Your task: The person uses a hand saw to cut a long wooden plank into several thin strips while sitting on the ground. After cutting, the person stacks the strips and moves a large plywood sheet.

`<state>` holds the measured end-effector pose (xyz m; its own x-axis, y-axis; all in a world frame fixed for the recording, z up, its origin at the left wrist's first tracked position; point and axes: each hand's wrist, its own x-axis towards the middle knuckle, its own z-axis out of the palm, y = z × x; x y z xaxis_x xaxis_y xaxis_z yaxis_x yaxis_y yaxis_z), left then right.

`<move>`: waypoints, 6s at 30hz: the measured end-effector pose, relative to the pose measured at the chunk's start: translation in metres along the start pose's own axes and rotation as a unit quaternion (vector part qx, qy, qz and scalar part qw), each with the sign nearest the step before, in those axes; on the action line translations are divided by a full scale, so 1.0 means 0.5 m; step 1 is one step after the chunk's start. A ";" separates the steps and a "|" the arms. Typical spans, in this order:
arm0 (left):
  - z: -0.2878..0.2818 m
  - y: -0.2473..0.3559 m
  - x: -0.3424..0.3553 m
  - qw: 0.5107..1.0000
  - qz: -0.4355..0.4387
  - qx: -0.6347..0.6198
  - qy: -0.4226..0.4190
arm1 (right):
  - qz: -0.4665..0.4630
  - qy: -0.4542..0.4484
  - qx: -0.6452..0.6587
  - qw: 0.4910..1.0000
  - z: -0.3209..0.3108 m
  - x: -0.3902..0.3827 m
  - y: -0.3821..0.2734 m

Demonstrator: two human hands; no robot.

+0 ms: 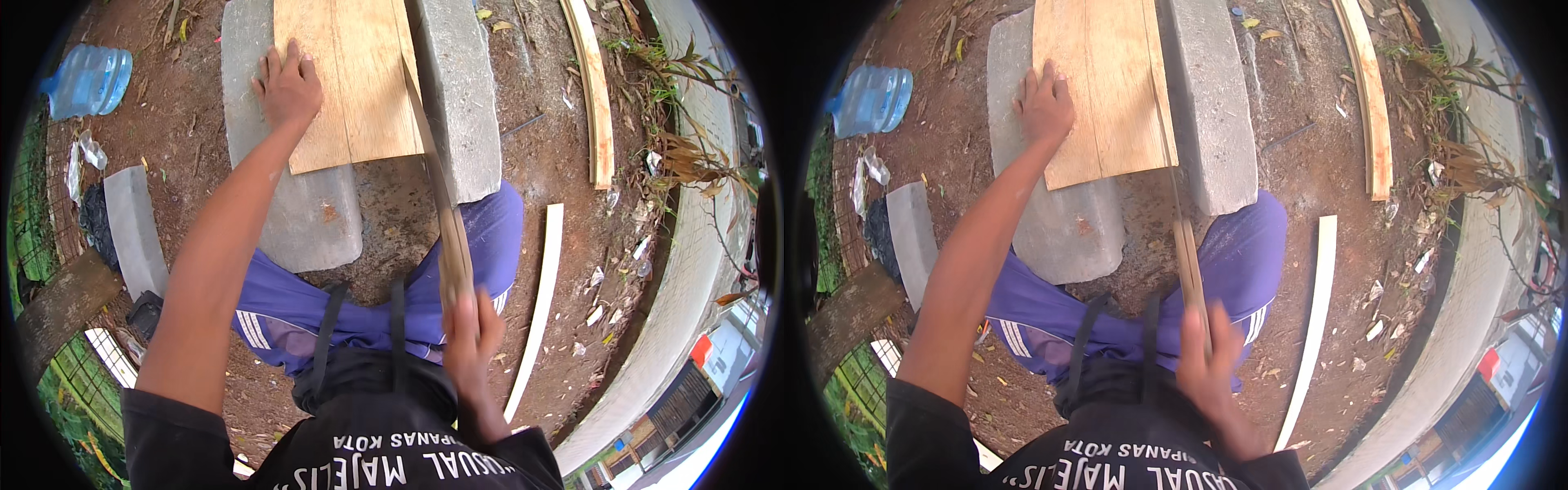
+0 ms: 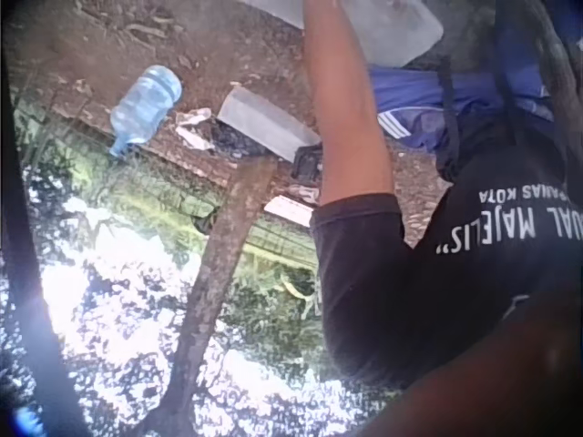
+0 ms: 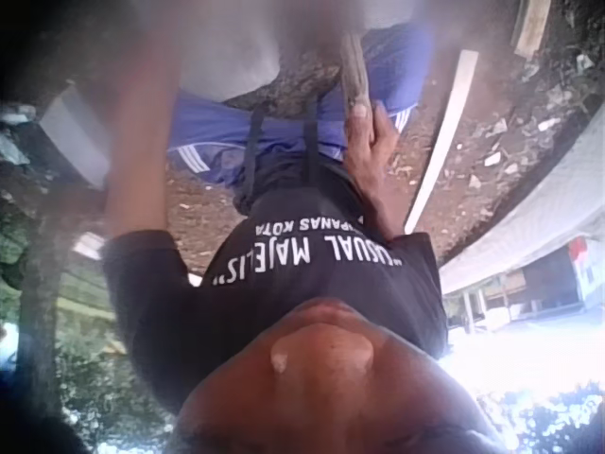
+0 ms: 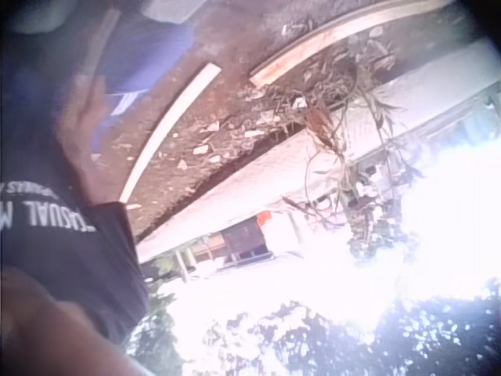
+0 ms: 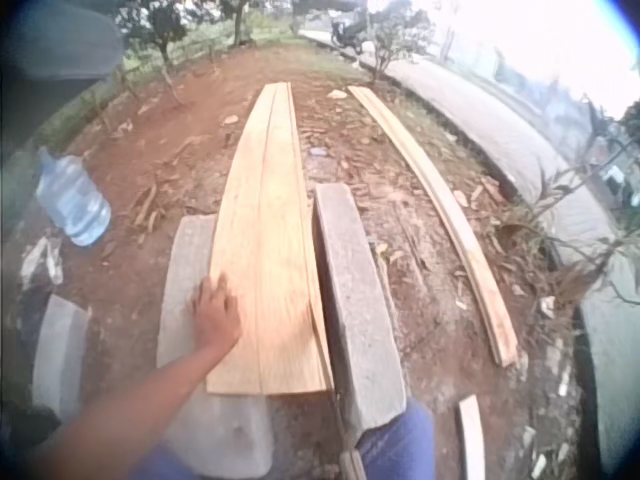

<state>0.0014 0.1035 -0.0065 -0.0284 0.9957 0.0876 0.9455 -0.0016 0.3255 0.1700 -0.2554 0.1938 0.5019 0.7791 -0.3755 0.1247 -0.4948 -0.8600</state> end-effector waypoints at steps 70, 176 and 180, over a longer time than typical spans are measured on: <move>-0.001 -0.014 -0.019 0.999 0.022 0.026 0.016 | 0.057 -0.015 -0.006 0.998 -0.087 -0.145 0.011; 0.036 -0.039 0.000 0.997 0.051 0.038 0.049 | 0.054 0.004 0.029 0.998 0.015 0.041 0.012; 0.031 -0.025 -0.013 0.997 0.047 0.006 0.052 | 0.035 0.019 0.057 0.998 -0.051 -0.143 -0.028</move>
<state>-0.0050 0.0983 -0.0257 0.0280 0.9761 0.2156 0.9496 -0.0934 0.2993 0.1542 -0.3140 0.2416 0.5378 0.7283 -0.4248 -0.0088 -0.4989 -0.8666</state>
